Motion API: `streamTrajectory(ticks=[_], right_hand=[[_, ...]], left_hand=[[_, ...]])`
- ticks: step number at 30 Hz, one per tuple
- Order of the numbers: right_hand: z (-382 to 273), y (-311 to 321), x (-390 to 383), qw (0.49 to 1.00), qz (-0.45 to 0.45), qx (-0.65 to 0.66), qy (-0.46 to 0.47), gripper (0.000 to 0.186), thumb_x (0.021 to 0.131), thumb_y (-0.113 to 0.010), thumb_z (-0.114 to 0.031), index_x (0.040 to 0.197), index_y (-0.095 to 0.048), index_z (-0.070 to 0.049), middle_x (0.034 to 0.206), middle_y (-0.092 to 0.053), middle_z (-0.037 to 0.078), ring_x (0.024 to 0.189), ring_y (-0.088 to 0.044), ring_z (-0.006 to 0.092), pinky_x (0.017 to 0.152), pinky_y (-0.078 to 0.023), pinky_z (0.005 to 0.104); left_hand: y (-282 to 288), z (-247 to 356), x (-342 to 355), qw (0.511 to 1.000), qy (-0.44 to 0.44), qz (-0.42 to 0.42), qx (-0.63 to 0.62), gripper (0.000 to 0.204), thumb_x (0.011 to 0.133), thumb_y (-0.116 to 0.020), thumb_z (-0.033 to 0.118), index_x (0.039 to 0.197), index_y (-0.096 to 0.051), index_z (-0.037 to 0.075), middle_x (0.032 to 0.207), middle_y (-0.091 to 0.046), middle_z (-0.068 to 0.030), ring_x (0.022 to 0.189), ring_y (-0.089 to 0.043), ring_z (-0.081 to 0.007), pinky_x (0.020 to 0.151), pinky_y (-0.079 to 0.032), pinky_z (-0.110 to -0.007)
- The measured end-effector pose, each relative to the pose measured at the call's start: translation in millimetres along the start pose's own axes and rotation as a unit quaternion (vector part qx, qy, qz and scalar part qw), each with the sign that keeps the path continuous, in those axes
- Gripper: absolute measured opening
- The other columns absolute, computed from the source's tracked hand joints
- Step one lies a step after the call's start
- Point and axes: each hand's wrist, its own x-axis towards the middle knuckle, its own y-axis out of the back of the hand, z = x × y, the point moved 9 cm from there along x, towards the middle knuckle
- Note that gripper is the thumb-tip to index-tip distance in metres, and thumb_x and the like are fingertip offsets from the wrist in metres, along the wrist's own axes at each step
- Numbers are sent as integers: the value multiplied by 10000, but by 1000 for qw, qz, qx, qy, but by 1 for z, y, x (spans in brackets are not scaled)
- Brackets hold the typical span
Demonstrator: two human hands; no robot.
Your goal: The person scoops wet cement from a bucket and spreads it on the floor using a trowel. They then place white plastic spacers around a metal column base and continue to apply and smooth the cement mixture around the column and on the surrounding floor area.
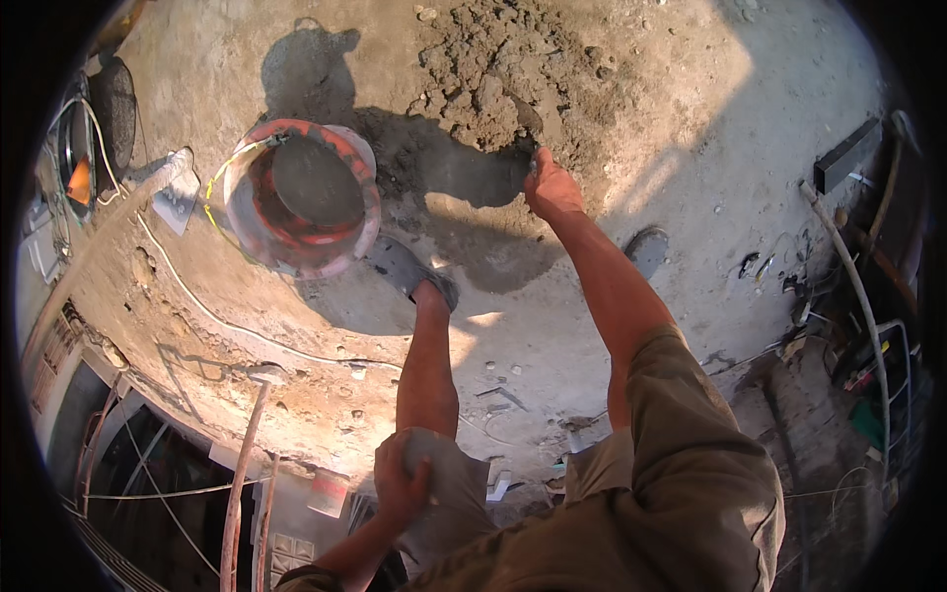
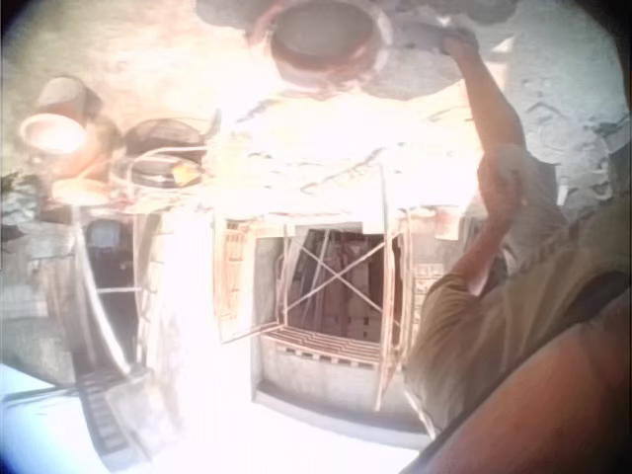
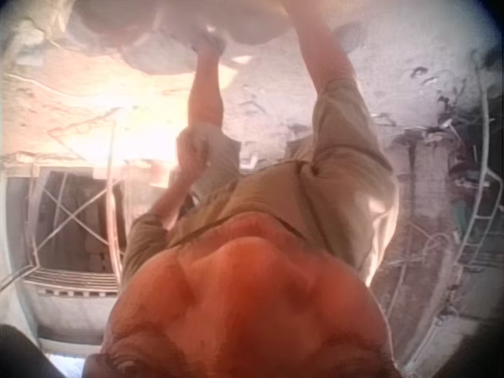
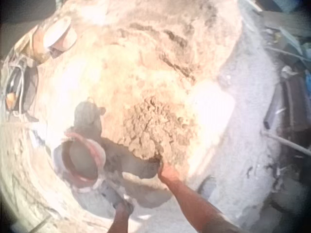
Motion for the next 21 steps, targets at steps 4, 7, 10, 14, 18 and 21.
streamTrajectory(ticks=[4,7,10,14,18,21], right_hand=[[30,4,-57,995,58,75,-13,392,918,-598,-312,1238,-564,-88,1026,-700,220,976,-675,434,869,-529,481],[177,-48,-100,969,112,206,-74,484,886,-631,-303,1283,-582,-30,1035,-707,222,991,-699,376,886,-532,411],[202,-83,-110,978,75,145,-128,564,890,-640,-361,1283,-571,38,998,-680,175,892,-660,231,793,-541,383],[47,-79,-9,950,-30,304,-67,311,930,-643,-200,1145,-624,24,780,-606,80,703,-569,176,689,-492,322],[37,-33,52,943,106,314,46,337,901,-669,-241,1136,-624,-4,877,-684,161,797,-661,280,759,-523,379],[19,-20,24,971,76,218,65,418,853,-719,-301,1187,-610,-76,926,-700,205,869,-686,380,808,-537,403]], left_hand=[[-4,-3,-11,1000,22,13,-5,494,866,-676,168,1304,-550,-21,1231,-595,-245,1149,-555,-421,1004,-448,-485],[-1,-4,-5,1000,12,1,-1,495,866,-673,164,1309,-548,-17,1232,-596,-242,1151,-554,-418,1006,-446,-485],[-1,-14,-6,1000,26,3,-5,495,864,-671,161,1311,-548,-14,1236,-595,-240,1158,-552,-415,1010,-444,-484],[-3,-15,-11,999,37,9,6,491,865,-674,162,1308,-550,-10,1245,-594,-238,1169,-549,-415,1015,-443,-483],[2,-7,0,1000,9,-9,-14,490,867,-676,163,1309,-550,-8,1250,-591,-240,1174,-548,-416,1018,-442,-482],[1,-9,-11,999,30,11,-21,491,869,-676,168,1310,-550,-7,1246,-591,-241,1170,-549,-416,1013,-444,-482]])
